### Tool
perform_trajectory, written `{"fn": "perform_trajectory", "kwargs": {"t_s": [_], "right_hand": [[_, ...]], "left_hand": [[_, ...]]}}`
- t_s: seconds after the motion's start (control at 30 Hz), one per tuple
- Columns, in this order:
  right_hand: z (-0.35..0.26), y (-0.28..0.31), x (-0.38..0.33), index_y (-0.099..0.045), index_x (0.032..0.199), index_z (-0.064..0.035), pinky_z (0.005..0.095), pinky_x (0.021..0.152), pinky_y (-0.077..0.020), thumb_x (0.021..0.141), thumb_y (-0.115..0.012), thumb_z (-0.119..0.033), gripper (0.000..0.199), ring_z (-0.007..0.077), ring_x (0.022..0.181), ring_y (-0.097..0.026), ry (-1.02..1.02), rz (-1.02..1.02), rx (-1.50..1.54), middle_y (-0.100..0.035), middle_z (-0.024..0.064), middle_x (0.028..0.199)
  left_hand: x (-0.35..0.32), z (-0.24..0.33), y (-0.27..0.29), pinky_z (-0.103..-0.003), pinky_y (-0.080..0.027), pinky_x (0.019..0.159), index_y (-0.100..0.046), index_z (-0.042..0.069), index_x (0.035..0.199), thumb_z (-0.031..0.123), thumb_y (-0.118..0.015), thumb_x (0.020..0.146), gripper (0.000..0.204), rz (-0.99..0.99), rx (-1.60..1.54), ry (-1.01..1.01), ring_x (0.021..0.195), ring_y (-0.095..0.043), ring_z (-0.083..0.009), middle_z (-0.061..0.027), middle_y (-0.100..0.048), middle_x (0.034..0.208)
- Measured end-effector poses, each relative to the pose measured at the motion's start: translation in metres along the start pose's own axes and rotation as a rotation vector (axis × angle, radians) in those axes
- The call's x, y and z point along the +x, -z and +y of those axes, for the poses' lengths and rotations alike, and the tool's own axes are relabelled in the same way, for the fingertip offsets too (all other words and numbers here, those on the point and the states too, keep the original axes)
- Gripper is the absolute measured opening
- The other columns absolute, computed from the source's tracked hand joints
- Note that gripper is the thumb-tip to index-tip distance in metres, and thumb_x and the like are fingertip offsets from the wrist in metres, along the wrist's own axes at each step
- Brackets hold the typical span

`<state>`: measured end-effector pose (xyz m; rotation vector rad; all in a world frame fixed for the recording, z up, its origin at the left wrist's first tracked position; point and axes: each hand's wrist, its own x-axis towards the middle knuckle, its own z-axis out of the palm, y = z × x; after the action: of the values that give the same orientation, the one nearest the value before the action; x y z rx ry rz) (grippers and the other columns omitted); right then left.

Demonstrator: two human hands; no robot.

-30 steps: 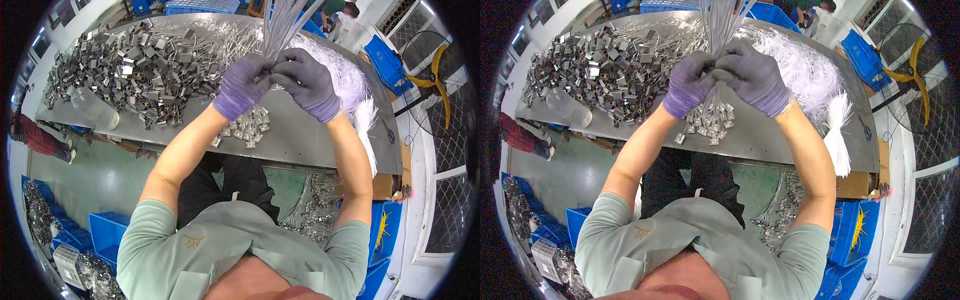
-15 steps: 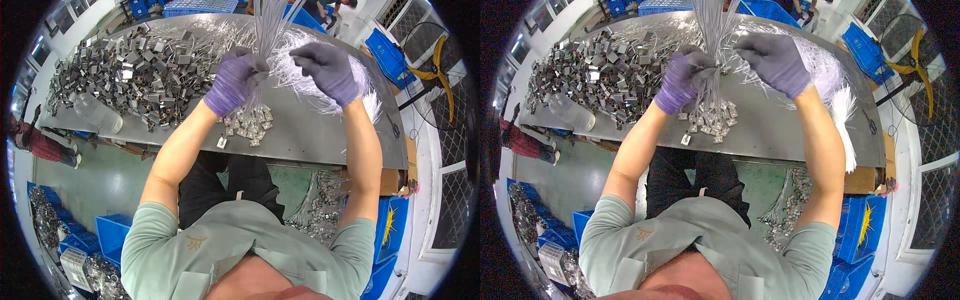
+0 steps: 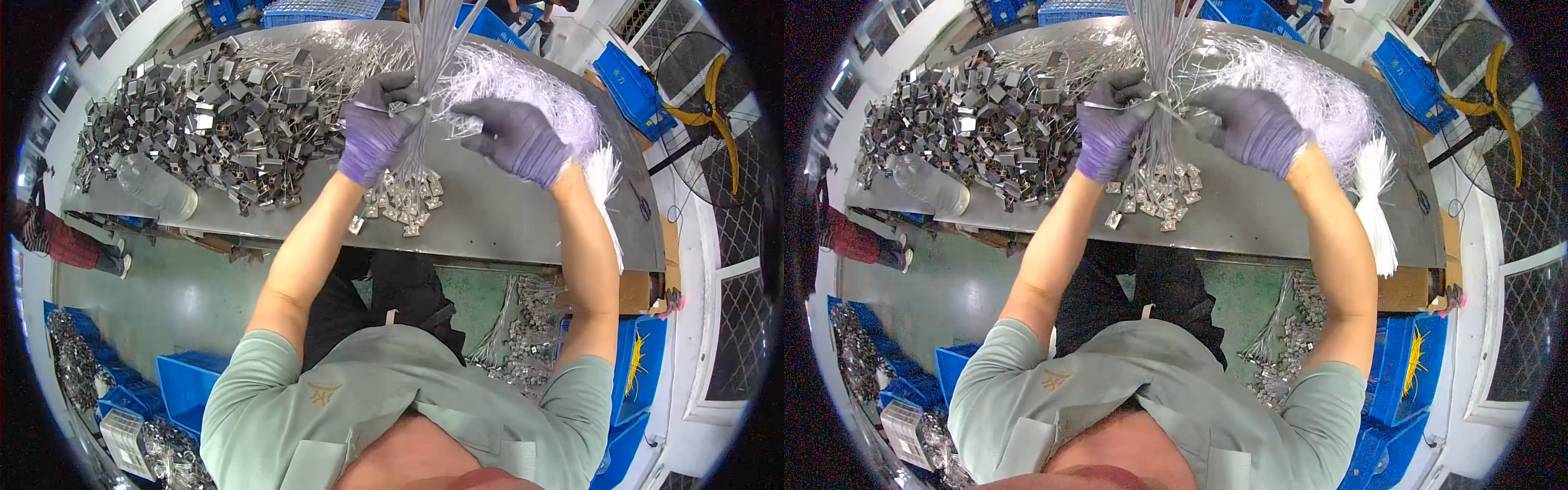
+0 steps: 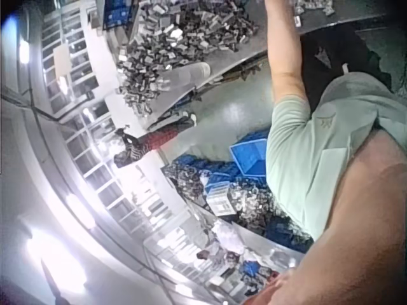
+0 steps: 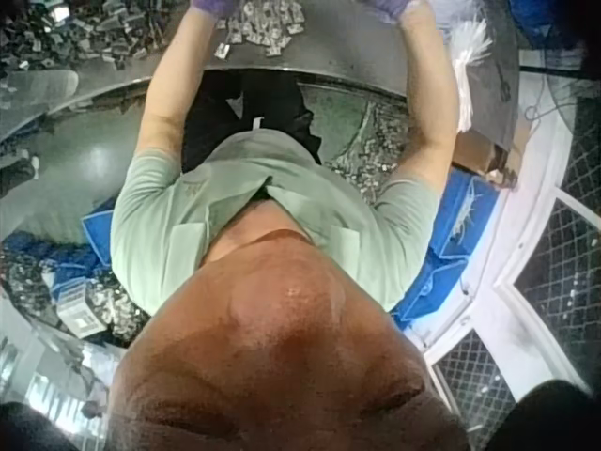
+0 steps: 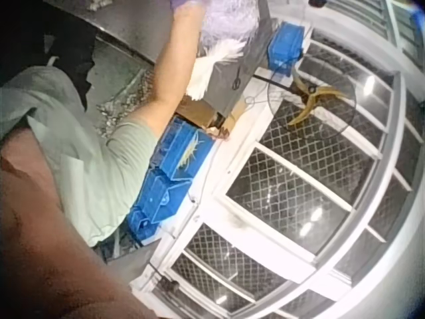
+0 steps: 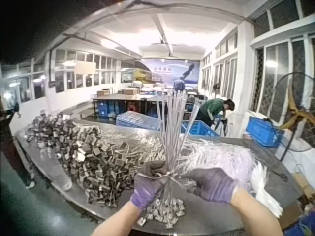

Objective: Manual assembly of wire harness bundles by attaching metal clips and connectors.

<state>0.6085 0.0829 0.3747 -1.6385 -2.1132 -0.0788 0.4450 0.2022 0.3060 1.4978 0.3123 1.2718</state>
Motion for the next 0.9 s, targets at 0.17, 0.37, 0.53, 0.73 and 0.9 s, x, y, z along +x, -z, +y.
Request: {"fn": "perform_trajectory", "kwargs": {"t_s": [0.17, 0.37, 0.53, 0.73, 0.9], "right_hand": [[-0.006, 0.014, 0.016, -0.064, 0.107, -0.0088, 0.0247, 0.068, -0.0503, 0.081, -0.065, -0.014, 0.026, 0.0108, 0.074, -0.062, 0.049, 0.387, 0.103, -0.067, 0.0076, 0.088], [-0.011, -0.009, 0.047, -0.065, 0.102, -0.016, 0.0341, 0.068, -0.0509, 0.082, -0.06, -0.022, 0.022, 0.0261, 0.076, -0.065, 0.014, 0.15, -0.125, -0.066, 0.0099, 0.086], [-0.01, -0.005, 0.064, -0.065, 0.102, -0.0196, 0.0415, 0.07, -0.05, 0.082, -0.055, -0.026, 0.023, 0.0325, 0.078, -0.063, -0.053, -0.044, -0.314, -0.066, 0.0113, 0.085], [-0.007, -0.011, 0.06, -0.063, 0.104, -0.0187, 0.0419, 0.068, -0.05, 0.08, -0.056, -0.024, 0.026, 0.0319, 0.076, -0.063, -0.021, -0.098, -0.189, -0.065, 0.0133, 0.082], [-0.006, -0.037, 0.044, -0.059, 0.1, -0.0117, 0.0401, 0.065, -0.0505, 0.081, -0.058, -0.022, 0.022, 0.0311, 0.069, -0.063, 0.011, 0.117, -0.367, -0.064, 0.0145, 0.074]], "left_hand": [[0.0, -0.018, -0.021, -0.024, -0.047, 0.076, -0.048, -0.002, 0.111, -0.006, -0.062, 0.073, 0.041, 0.124, -0.014, -0.204, 0.082, -0.054, -0.0114, -0.0072, -0.056, 0.091], [0.008, -0.039, -0.029, -0.026, -0.044, 0.072, -0.048, 0.002, 0.108, -0.002, -0.058, 0.078, 0.032, 0.259, 0.207, -0.529, 0.076, -0.047, -0.0114, -0.0037, -0.049, 0.086], [0.008, -0.046, -0.021, -0.026, -0.044, 0.071, -0.046, 0.003, 0.109, 0.006, -0.062, 0.079, 0.034, 0.266, 0.207, -0.464, 0.075, -0.047, -0.0124, -0.0047, -0.049, 0.086], [0.008, -0.039, 0.005, -0.03, -0.048, 0.075, -0.058, 0.002, 0.096, 0.013, -0.066, 0.081, 0.02, 0.107, 0.402, -0.538, 0.082, -0.058, -0.0181, -0.0095, -0.06, 0.09], [0.016, -0.035, 0.023, -0.032, -0.049, 0.074, -0.061, 0.0, 0.098, 0.015, -0.062, 0.084, 0.02, -0.15, 0.517, -0.527, 0.081, -0.061, -0.0206, -0.0121, -0.064, 0.094]]}}
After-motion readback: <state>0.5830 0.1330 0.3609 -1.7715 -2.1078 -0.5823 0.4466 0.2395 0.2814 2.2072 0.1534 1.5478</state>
